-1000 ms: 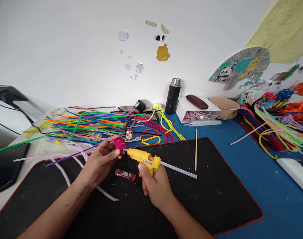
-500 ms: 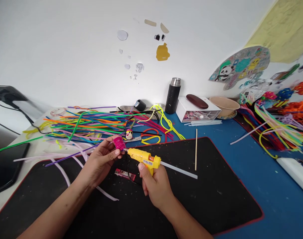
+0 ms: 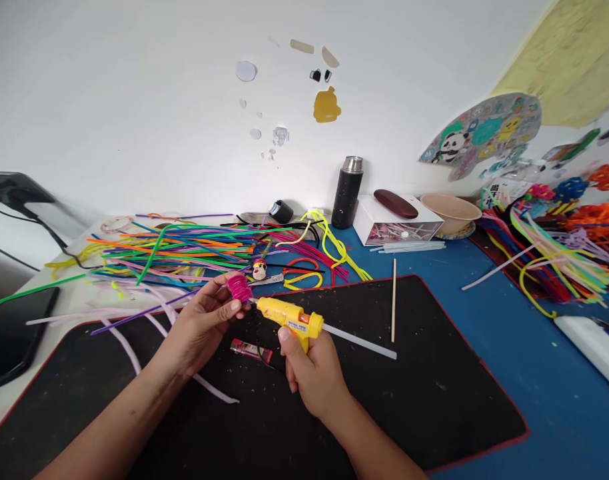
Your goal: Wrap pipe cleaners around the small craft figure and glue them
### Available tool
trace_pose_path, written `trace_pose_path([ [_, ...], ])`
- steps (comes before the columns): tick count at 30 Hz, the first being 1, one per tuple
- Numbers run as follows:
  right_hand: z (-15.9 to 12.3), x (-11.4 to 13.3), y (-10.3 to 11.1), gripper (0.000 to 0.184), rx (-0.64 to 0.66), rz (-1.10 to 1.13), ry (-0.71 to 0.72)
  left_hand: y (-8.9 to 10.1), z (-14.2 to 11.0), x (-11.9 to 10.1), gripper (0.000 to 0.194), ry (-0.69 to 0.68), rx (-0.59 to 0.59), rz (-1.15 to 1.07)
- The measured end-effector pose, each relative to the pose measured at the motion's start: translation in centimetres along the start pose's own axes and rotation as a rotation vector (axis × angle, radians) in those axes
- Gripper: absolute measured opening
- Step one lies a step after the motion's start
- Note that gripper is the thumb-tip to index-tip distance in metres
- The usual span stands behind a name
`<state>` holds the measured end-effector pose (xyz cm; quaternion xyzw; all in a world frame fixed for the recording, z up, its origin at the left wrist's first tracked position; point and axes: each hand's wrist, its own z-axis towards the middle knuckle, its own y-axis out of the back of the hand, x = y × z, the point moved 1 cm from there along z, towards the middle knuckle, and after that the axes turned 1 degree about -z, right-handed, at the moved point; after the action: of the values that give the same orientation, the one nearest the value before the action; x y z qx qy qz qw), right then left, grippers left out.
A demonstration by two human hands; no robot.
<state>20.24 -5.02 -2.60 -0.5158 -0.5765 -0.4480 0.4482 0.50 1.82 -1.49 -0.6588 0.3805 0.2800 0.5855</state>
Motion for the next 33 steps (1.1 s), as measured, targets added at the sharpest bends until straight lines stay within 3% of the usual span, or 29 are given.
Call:
trace_pose_path([
  [18, 0.9, 0.1, 0.0, 0.066, 0.042, 0.217, -0.023, 0.3, 0.3, -0.5, 0.047, -0.09, -0.057, -0.017],
  [28, 2.0, 0.2, 0.6, 0.07, -0.14, 0.417, -0.08, 0.5, 0.4, -0.5, 0.047, -0.11, -0.034, -0.06],
  [33, 2.4, -0.1, 0.8, 0.072, -0.152, 0.421, -0.083, 0.5, 0.2, -0.5, 0.051, -0.116, -0.014, -0.05],
])
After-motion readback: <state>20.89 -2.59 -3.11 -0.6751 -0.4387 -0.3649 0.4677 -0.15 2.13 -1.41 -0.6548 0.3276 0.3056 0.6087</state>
